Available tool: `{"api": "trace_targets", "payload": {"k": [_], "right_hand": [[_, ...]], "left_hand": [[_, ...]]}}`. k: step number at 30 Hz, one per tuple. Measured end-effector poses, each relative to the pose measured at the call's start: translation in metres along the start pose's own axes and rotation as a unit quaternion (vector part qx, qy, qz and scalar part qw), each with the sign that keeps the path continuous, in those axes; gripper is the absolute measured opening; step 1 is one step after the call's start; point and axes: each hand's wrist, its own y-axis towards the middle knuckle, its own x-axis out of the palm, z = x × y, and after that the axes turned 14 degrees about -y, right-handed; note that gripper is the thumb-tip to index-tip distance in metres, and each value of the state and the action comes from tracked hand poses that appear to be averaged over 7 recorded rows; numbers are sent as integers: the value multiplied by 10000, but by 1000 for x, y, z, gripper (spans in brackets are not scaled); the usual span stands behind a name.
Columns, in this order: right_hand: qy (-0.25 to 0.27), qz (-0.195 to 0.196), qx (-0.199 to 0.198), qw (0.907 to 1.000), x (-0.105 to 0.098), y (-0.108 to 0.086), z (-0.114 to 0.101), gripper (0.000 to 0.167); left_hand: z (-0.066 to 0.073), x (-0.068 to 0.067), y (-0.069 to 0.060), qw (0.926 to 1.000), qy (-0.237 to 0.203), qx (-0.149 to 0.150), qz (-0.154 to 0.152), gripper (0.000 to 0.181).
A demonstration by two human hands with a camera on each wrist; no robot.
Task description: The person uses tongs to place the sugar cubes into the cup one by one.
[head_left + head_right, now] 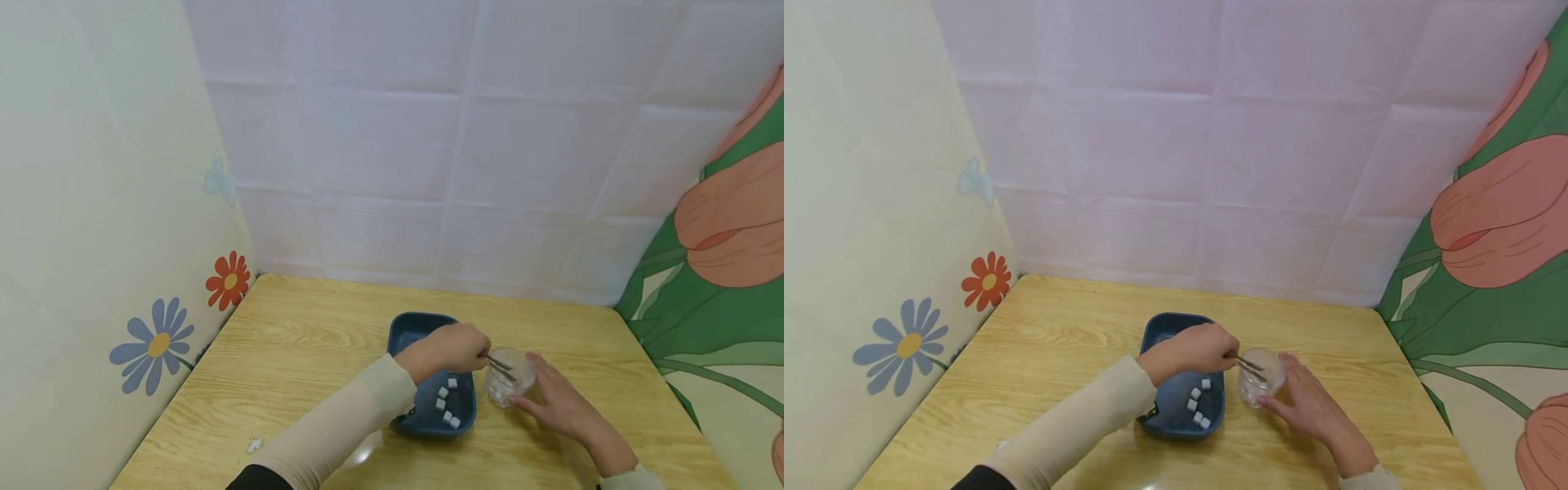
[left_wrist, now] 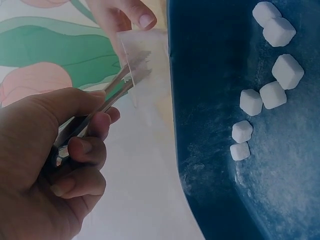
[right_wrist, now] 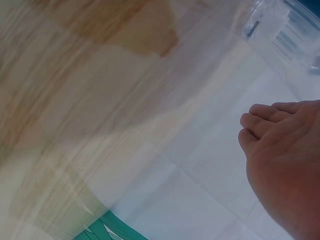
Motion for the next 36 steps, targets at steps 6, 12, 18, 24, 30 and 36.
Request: {"api": "trace_targets", "payload": {"k": [6,12,18,24,30,36], "right_hand": [[49,-86,50,9999,0,0,1,94],[0,-78,47,10000,-1,-1,-1,95],[0,-209,152,9997,-1,0,-1,99],[33,-199,165,9997,-1,-1,-1,99],[-11,-196,162,9997,-2,-1,-1,99],[-47,-220,179,9996,-2,-1,-1,101]], "left_hand": [[-1,-3,-4,9999,-121,-43,28,17],[-7,-9,-7,9996,-250,77,107,14],[-13,-21,-13,9986,-482,109,209,20],[-20,-35,-24,9967,-723,169,324,13],[-36,-42,-32,9972,-535,36,528,15],[-54,-44,-42,9966,-486,-102,651,15]]}}
